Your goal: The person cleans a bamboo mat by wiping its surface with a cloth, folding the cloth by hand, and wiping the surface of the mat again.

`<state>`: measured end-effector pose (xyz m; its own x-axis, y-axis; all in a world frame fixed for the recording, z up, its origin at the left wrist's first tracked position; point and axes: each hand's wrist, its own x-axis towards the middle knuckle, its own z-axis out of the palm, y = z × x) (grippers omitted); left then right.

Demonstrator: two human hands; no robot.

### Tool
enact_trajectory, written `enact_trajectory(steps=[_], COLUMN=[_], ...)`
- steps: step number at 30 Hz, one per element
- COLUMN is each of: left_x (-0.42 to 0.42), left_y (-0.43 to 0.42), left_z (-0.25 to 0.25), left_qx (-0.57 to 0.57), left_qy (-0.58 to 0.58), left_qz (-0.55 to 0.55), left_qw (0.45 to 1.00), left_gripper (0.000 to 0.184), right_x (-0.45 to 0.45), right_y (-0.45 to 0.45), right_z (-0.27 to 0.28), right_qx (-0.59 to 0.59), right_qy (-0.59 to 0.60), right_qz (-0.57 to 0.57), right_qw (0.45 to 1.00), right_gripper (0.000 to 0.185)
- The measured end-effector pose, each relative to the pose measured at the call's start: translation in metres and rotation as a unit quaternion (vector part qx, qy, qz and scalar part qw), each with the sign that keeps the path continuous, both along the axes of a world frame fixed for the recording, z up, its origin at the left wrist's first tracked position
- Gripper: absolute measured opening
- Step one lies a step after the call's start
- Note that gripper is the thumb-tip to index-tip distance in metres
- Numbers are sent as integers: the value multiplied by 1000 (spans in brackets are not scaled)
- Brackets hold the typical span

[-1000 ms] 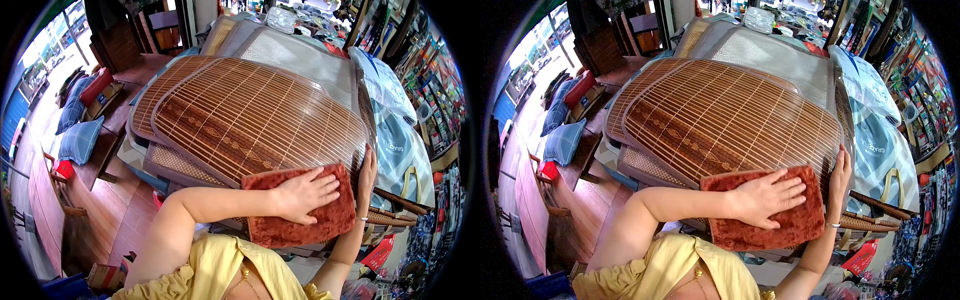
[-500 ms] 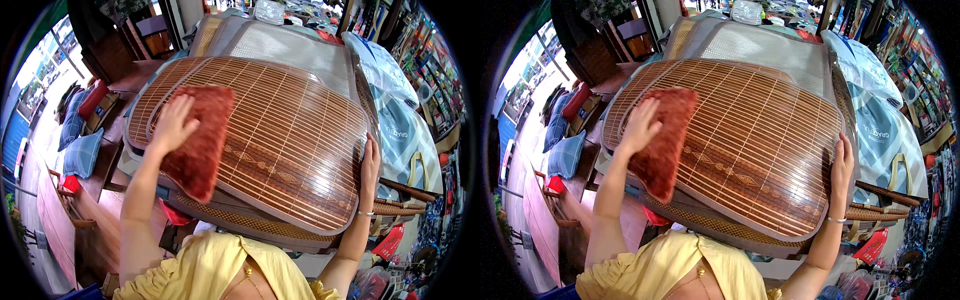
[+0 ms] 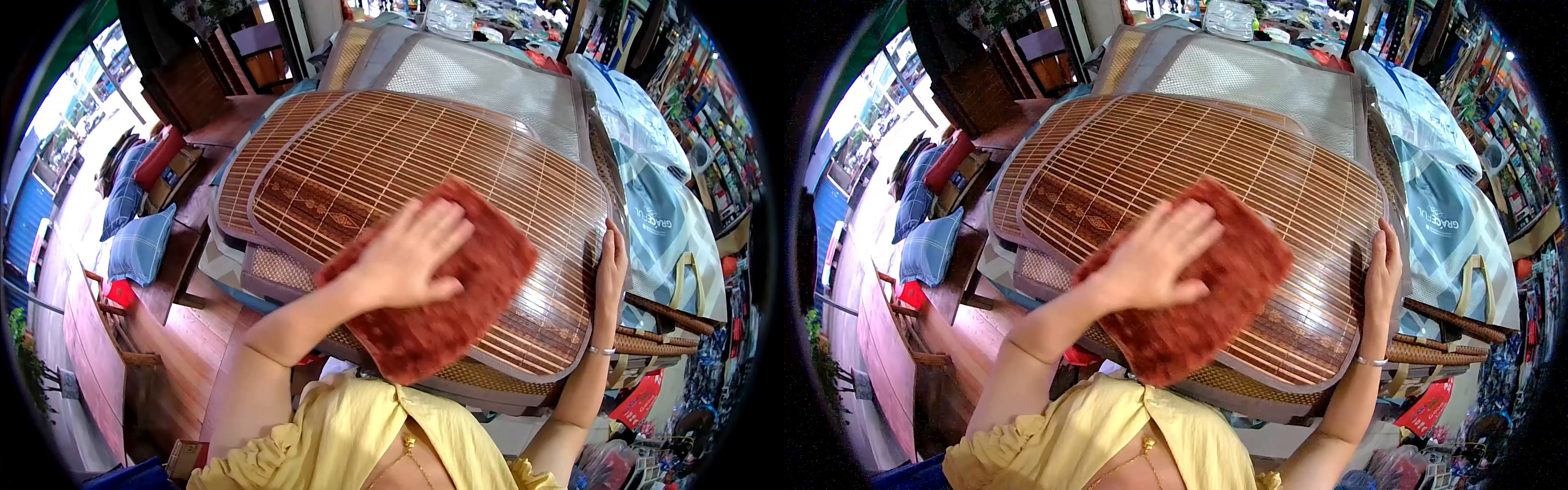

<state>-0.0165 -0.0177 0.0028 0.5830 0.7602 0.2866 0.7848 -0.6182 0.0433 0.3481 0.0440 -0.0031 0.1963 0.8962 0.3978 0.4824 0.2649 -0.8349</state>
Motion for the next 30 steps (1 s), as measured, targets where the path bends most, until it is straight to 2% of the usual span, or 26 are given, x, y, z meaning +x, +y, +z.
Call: enact_trajectory(steps=[3, 6, 10, 15, 17, 21, 26, 30], left_x=[32, 14, -55, -176, -209, -197, -117, -34], left_y=[-19, -12, 12, 41, 49, 52, 55, 51], left_z=[1, 5, 15, -2, -9, -9, 6, 16], left_qx=[-13, -33, -44, -45, -58, -55, -42, -84], left_qy=[-9, -13, 22, -22, -37, -32, 26, 54], left_qz=[-86, -66, 95, 317, 366, 381, 221, 65], left_qw=[996, 997, 994, 947, 928, 922, 974, 993], left_gripper=[84, 84, 78, 70, 71, 72, 75, 79], right_x=[-1, 1, 1, -2, -1, 2, 3, 5], right_y=[0, 0, -1, -2, -2, 1, 4, 4], right_z=[0, -1, -1, 1, 0, -4, -7, -10], right_qx=[-2, -4, -3, -5, -1, -4, -15, -17], right_qy=[1, -2, -4, -2, -11, -22, -24, -15], right_qz=[-1, -5, -3, 4, 4, 6, 14, 18], right_qw=[1000, 1000, 1000, 1000, 1000, 1000, 1000, 1000], right_gripper=[45, 45, 45, 44, 44, 43, 43, 45])
